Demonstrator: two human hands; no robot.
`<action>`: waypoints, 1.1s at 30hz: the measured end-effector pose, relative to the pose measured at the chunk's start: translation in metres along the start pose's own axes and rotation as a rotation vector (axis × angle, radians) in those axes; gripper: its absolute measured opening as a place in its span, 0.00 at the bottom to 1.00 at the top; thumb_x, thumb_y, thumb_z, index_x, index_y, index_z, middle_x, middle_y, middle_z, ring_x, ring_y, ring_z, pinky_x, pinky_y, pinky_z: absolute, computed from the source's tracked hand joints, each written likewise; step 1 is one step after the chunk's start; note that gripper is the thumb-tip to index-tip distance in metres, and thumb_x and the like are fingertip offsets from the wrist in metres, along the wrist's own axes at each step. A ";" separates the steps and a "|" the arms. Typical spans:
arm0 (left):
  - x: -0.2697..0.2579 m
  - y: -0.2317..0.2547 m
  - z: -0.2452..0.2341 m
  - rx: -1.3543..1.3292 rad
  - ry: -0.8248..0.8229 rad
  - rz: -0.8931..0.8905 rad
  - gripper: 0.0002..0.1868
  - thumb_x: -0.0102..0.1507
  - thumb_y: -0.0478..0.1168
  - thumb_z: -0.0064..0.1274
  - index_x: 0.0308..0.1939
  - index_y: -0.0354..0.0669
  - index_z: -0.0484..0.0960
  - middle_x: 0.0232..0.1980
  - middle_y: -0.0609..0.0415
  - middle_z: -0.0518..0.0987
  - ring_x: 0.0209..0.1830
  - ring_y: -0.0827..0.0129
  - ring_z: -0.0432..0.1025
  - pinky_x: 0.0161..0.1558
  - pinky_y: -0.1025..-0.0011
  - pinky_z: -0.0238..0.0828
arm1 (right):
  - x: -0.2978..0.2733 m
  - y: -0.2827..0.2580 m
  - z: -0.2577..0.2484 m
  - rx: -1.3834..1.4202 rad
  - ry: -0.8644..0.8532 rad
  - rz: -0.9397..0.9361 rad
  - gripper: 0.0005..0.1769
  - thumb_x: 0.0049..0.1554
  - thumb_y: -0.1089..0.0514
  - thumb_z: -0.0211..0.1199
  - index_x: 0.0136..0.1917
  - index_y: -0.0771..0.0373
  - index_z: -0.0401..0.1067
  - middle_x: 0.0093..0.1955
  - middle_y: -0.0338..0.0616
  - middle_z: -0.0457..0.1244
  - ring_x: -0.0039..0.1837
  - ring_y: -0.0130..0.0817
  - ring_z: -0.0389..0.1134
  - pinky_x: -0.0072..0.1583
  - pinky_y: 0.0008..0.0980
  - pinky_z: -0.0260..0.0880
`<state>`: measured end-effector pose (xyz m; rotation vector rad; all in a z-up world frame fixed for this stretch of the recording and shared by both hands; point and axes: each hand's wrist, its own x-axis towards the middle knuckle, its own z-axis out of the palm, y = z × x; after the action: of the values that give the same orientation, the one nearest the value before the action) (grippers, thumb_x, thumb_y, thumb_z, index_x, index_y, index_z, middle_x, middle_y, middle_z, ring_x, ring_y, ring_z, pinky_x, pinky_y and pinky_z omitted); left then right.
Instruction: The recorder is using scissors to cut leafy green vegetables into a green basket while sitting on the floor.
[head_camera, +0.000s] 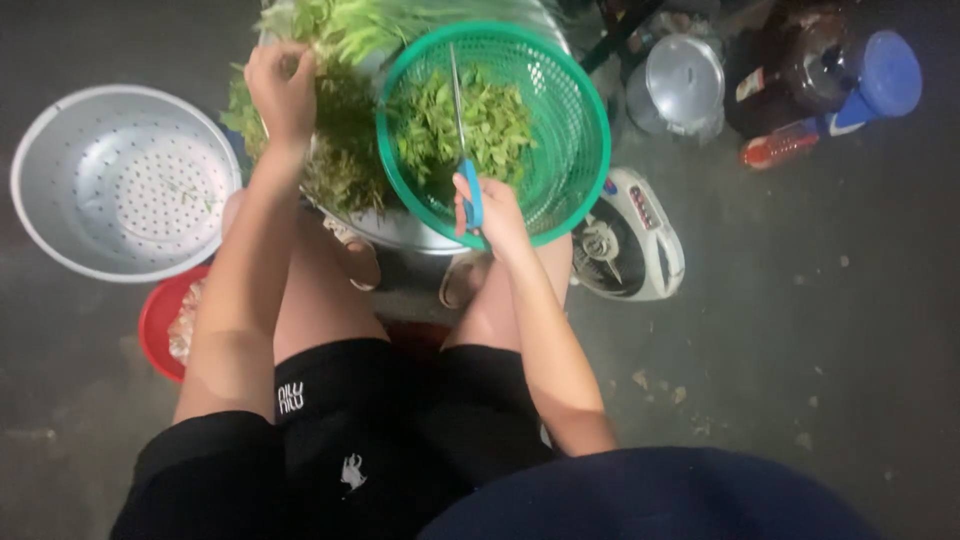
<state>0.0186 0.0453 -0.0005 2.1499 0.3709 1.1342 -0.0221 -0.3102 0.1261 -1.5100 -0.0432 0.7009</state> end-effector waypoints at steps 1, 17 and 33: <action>-0.002 0.012 -0.001 0.002 -0.006 -0.006 0.09 0.62 0.36 0.71 0.36 0.43 0.83 0.40 0.54 0.82 0.43 0.60 0.74 0.47 0.56 0.69 | -0.006 -0.001 0.002 0.001 0.001 0.009 0.22 0.62 0.43 0.62 0.38 0.62 0.70 0.28 0.39 0.64 0.27 0.29 0.66 0.30 0.24 0.55; 0.021 0.130 -0.021 -0.553 -0.579 -0.179 0.05 0.74 0.32 0.54 0.52 0.35 0.83 0.38 0.58 0.77 0.35 0.78 0.68 0.36 0.79 0.67 | -0.055 -0.002 0.043 0.017 -0.104 0.024 0.22 0.63 0.39 0.57 0.42 0.59 0.70 0.32 0.36 0.65 0.31 0.27 0.68 0.33 0.22 0.59; 0.024 0.175 -0.045 -0.353 -0.406 0.404 0.35 0.48 0.32 0.70 0.59 0.33 0.74 0.48 0.38 0.81 0.48 0.47 0.75 0.50 0.58 0.71 | -0.046 0.001 0.044 0.150 0.042 0.063 0.21 0.62 0.41 0.60 0.39 0.60 0.70 0.29 0.36 0.63 0.29 0.27 0.65 0.31 0.24 0.57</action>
<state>-0.0131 -0.0512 0.1502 2.1106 -0.4323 0.8519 -0.0791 -0.2919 0.1471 -1.3861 0.0876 0.7069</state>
